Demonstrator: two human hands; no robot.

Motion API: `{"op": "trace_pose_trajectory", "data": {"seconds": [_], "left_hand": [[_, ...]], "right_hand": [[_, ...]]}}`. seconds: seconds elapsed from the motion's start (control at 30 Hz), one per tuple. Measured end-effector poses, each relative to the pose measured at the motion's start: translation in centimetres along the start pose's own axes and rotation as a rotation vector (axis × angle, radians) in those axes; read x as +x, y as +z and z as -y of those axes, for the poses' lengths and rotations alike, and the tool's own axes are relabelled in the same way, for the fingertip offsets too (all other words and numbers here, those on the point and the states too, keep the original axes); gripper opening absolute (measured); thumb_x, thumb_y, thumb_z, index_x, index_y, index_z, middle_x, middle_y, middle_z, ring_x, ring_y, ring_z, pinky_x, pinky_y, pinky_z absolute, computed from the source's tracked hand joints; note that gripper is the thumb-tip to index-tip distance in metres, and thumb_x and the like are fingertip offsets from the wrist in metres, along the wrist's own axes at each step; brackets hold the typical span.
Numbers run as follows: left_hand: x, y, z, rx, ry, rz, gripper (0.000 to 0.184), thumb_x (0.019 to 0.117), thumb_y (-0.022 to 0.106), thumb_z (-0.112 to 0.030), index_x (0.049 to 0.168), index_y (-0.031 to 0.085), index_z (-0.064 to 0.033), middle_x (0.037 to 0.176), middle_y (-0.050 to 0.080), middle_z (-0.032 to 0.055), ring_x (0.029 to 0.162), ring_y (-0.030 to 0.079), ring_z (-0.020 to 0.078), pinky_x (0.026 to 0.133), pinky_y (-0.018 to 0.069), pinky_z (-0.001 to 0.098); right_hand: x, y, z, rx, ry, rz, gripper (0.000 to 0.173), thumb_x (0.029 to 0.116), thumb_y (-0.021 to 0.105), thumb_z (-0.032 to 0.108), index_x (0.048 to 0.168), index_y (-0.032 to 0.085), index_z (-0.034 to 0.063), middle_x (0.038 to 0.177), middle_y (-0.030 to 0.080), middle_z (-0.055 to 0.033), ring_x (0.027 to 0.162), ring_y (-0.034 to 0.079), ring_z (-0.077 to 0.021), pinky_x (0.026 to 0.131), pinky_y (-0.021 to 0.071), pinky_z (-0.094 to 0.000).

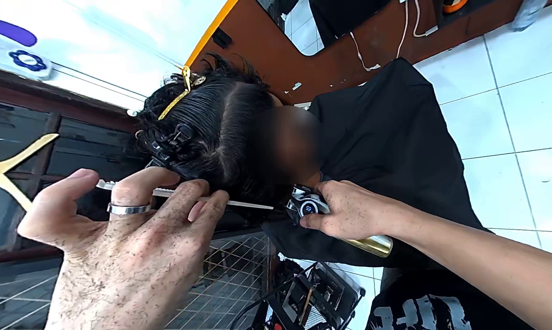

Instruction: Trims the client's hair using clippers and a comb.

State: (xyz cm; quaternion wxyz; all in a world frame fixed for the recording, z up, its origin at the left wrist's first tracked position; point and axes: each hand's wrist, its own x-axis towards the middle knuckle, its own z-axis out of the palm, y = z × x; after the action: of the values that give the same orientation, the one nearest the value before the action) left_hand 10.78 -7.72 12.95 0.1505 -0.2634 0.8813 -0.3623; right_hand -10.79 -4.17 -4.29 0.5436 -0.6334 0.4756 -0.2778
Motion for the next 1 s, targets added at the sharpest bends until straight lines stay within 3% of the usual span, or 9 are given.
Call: {"op": "trace_pose_trajectory", "data": {"seconds": [0.07, 0.17, 0.27, 0.37, 0.5, 0.63, 0.77, 0.9, 1.0], "left_hand": [[0.0, -0.1, 0.1, 0.002, -0.005, 0.006, 0.041, 0.0999, 0.045, 0.006, 0.117, 0.077, -0.0138, 0.107, 0.073, 0.0146, 0.115, 0.062, 0.0434, 0.107, 0.0254, 0.0718], [-0.1, -0.1, 0.2, -0.006, -0.015, 0.01, 0.042, 0.0996, 0.045, 0.006, 0.117, 0.077, -0.0145, 0.106, 0.073, 0.0149, 0.114, 0.062, 0.0439, 0.107, 0.0258, 0.0719], [-0.1, -0.2, 0.3, -0.011, -0.022, 0.025, 0.042, 0.0995, 0.045, 0.006, 0.118, 0.077, -0.0151, 0.107, 0.073, 0.0151, 0.115, 0.061, 0.0446, 0.106, 0.0267, 0.0719], [-0.2, -0.5, 0.3, -0.006, -0.037, 0.035, 0.042, 0.099, 0.047, 0.007, 0.118, 0.077, -0.0154, 0.108, 0.073, 0.0144, 0.115, 0.062, 0.0433, 0.106, 0.0268, 0.0716], [-0.3, -0.6, 0.3, 0.002, -0.037, 0.042, 0.042, 0.0988, 0.046, 0.006, 0.117, 0.077, -0.0157, 0.109, 0.073, 0.0141, 0.116, 0.062, 0.0432, 0.105, 0.0266, 0.0719], [-0.4, -0.8, 0.3, 0.01, -0.049, 0.057, 0.041, 0.1001, 0.046, 0.005, 0.117, 0.077, -0.0161, 0.11, 0.073, 0.0134, 0.117, 0.061, 0.0428, 0.106, 0.0262, 0.0716], [-0.3, -1.0, 0.3, 0.016, -0.049, 0.072, 0.042, 0.0994, 0.046, 0.007, 0.118, 0.076, -0.0156, 0.112, 0.073, 0.014, 0.117, 0.061, 0.0435, 0.106, 0.0262, 0.0713], [-0.3, -0.9, 0.4, 0.007, -0.054, 0.071, 0.042, 0.0996, 0.046, 0.006, 0.117, 0.077, -0.0157, 0.111, 0.074, 0.0141, 0.118, 0.061, 0.0446, 0.107, 0.026, 0.0724], [-0.2, -0.9, 0.4, 0.012, -0.056, 0.08, 0.042, 0.0998, 0.046, 0.006, 0.118, 0.077, -0.0161, 0.112, 0.073, 0.0145, 0.117, 0.061, 0.0448, 0.107, 0.0254, 0.072]], "right_hand": [[-0.1, -0.2, -0.3, -0.019, 0.008, 0.015, 0.033, 0.0995, 0.065, 0.041, 0.103, 0.064, 0.0088, 0.078, 0.061, -0.0016, 0.073, 0.062, -0.0116, 0.064, 0.0491, -0.0332], [-0.1, -0.2, -0.2, 0.003, 0.056, 0.007, 0.034, 0.0996, 0.065, 0.042, 0.096, 0.064, 0.0089, 0.073, 0.059, -0.0018, 0.068, 0.06, -0.0121, 0.06, 0.0479, -0.0336], [-0.2, 0.0, -0.3, 0.017, -0.032, -0.022, 0.033, 0.0983, 0.066, 0.041, 0.109, 0.064, 0.0095, 0.082, 0.063, -0.0017, 0.076, 0.064, -0.0109, 0.066, 0.0519, -0.0326], [-0.3, -0.2, -0.3, -0.023, -0.003, -0.018, 0.03, 0.0995, 0.065, 0.04, 0.102, 0.064, 0.0098, 0.076, 0.061, -0.0008, 0.072, 0.062, -0.0116, 0.062, 0.0491, -0.0333], [-0.2, 0.0, -0.4, -0.019, -0.078, -0.032, 0.035, 0.0985, 0.066, 0.037, 0.118, 0.06, 0.0084, 0.09, 0.064, -0.0044, 0.085, 0.065, -0.0149, 0.073, 0.0537, -0.0369], [-0.3, -0.4, 0.0, -0.054, -0.006, -0.03, 0.03, 0.101, 0.062, 0.039, 0.104, 0.063, 0.0091, 0.077, 0.061, -0.0022, 0.074, 0.063, -0.0143, 0.063, 0.0506, -0.0365], [-0.3, -0.5, -0.4, -0.028, -0.091, -0.01, 0.032, 0.0993, 0.065, 0.035, 0.116, 0.062, 0.0082, 0.089, 0.065, -0.0048, 0.085, 0.065, -0.016, 0.073, 0.0534, -0.0382], [-0.3, -1.2, -0.2, -0.024, 0.025, 0.036, 0.031, 0.1035, 0.059, 0.038, 0.097, 0.063, 0.0083, 0.073, 0.058, -0.0027, 0.068, 0.06, -0.0134, 0.059, 0.0481, -0.0342], [0.1, -1.3, -0.2, 0.015, -0.023, 0.024, 0.03, 0.1031, 0.06, 0.038, 0.099, 0.065, 0.0089, 0.074, 0.06, -0.0022, 0.069, 0.061, -0.0121, 0.06, 0.0484, -0.0332]]}}
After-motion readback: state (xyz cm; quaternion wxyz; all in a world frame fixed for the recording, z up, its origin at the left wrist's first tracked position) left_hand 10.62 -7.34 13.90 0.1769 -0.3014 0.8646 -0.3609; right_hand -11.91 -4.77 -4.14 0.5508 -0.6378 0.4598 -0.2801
